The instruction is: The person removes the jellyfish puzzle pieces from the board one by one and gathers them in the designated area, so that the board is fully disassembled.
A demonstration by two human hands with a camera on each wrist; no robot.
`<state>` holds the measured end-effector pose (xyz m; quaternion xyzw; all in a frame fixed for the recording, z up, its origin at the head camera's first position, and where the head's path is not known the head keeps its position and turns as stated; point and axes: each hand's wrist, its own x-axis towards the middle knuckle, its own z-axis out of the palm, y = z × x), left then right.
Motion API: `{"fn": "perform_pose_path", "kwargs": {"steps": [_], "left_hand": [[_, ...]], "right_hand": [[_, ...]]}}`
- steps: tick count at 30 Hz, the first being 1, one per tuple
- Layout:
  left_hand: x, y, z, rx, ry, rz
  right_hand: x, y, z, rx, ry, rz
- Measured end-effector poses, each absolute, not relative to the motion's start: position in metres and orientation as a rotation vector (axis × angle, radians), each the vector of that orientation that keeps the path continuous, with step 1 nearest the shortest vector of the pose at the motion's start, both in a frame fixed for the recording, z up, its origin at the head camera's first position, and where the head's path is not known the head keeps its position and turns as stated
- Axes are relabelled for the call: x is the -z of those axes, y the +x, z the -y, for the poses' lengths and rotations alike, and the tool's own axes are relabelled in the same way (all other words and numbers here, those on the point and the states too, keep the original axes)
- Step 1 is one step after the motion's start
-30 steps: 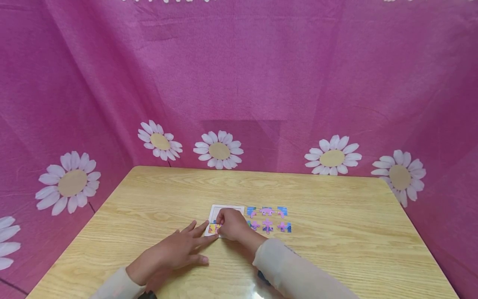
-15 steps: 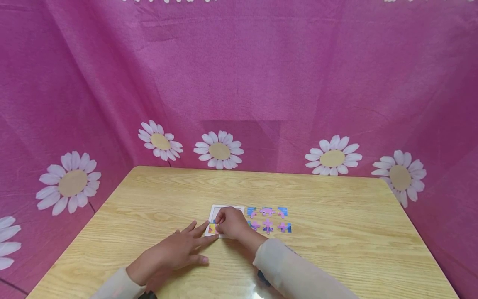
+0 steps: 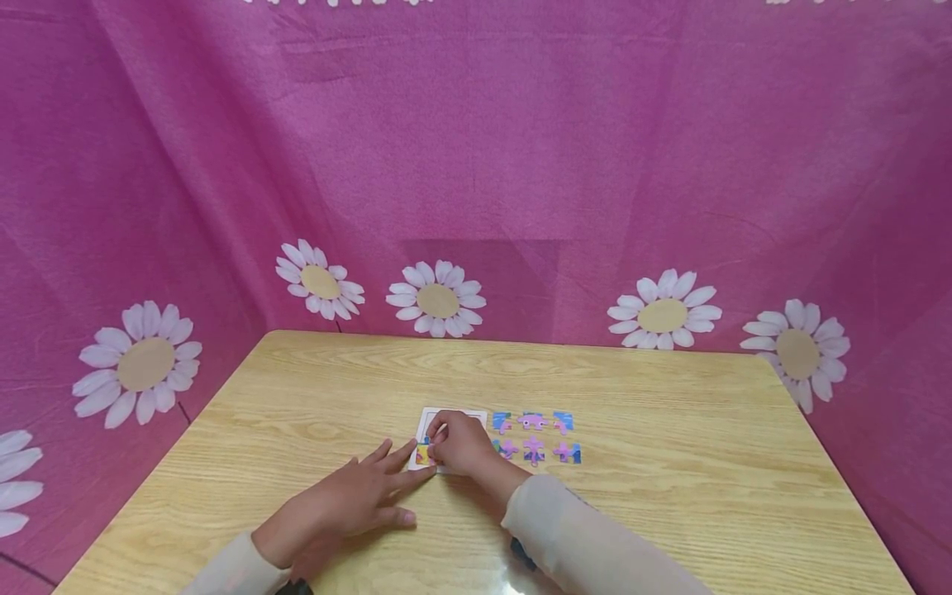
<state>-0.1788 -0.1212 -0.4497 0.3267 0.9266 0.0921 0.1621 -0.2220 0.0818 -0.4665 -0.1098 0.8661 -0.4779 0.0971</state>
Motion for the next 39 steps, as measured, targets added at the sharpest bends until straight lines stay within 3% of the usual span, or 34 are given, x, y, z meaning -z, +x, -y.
{"fn": "perform_pose_path", "kwargs": {"steps": [39], "left_hand": [[0.449,-0.178,0.121,-0.288,0.916,-2.628]], "right_hand": [[0.460,-0.224,-0.096,1.563,-0.225,-2.433]]}}
